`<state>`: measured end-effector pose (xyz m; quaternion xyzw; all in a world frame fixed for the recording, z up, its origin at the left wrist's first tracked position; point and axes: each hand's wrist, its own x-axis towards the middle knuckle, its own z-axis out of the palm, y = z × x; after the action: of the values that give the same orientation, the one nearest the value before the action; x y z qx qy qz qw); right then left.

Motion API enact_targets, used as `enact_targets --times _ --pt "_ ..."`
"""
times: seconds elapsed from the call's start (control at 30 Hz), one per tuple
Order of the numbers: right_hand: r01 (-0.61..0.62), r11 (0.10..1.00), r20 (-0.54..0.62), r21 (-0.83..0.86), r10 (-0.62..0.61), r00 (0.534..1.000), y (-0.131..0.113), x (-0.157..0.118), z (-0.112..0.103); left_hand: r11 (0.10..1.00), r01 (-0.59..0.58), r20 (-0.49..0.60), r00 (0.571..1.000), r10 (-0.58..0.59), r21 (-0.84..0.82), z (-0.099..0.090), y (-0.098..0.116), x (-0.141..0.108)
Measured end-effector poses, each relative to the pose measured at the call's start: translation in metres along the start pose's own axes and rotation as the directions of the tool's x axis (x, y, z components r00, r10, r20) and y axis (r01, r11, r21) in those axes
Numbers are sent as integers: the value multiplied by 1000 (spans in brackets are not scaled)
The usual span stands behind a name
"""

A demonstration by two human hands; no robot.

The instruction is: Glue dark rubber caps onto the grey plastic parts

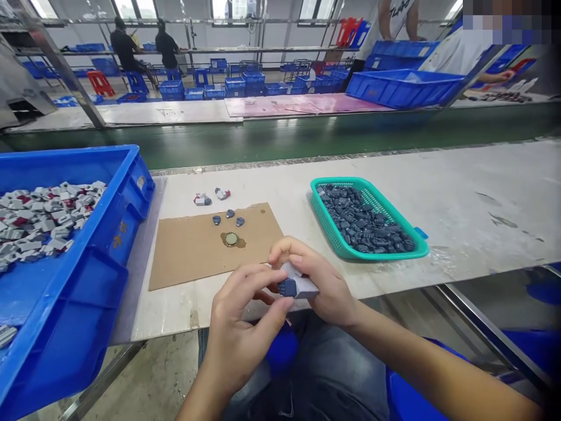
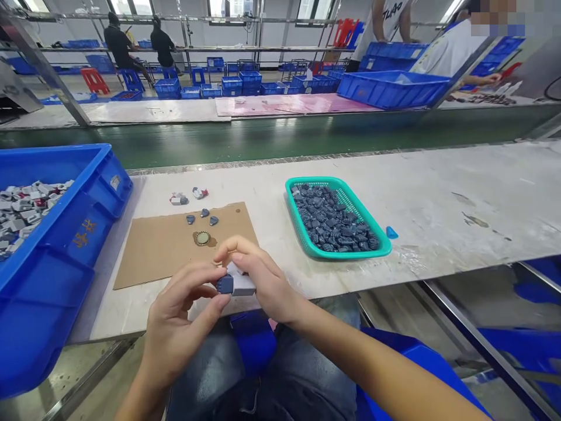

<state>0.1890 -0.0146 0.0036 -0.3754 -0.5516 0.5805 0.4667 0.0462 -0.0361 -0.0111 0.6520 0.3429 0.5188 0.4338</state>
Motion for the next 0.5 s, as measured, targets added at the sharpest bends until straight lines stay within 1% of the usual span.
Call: enact_targets --times 0.07,0.13,0.17,0.2,0.27,0.3,0.33,0.37,0.4,0.43,0.5 --pt "-21 999 -39 35 23 999 1 -2 0 999 1 -12 1000 0 36 4 0 0" --pt "-99 983 -78 152 111 991 2 -3 2 992 -28 -39 999 33 122 7 -1 1" --pt "-157 957 -78 244 181 980 3 -4 4 982 -46 -64 996 59 181 9 -1 2" --pt "-223 912 -58 345 258 964 4 -5 7 968 -59 -89 993 82 243 11 -1 3" --pt "-345 788 31 510 384 923 8 -8 13 945 -42 -129 988 89 325 12 0 6" --pt "-389 733 82 557 418 905 10 -9 16 944 -5 -145 988 56 331 13 1 7" --pt "-417 698 118 582 434 893 13 -11 20 948 52 -159 987 -1 315 12 1 9" --pt "-422 686 130 593 436 891 15 -12 23 951 119 -170 983 -72 287 12 2 10" --pt "-409 693 117 593 429 896 18 -14 26 949 184 -180 974 -140 256 10 3 11" --pt "-382 710 78 592 421 904 19 -15 29 944 234 -185 964 -193 233 9 3 13" --pt "-320 737 -31 596 418 908 21 -16 34 938 267 -160 959 -235 220 5 4 14"
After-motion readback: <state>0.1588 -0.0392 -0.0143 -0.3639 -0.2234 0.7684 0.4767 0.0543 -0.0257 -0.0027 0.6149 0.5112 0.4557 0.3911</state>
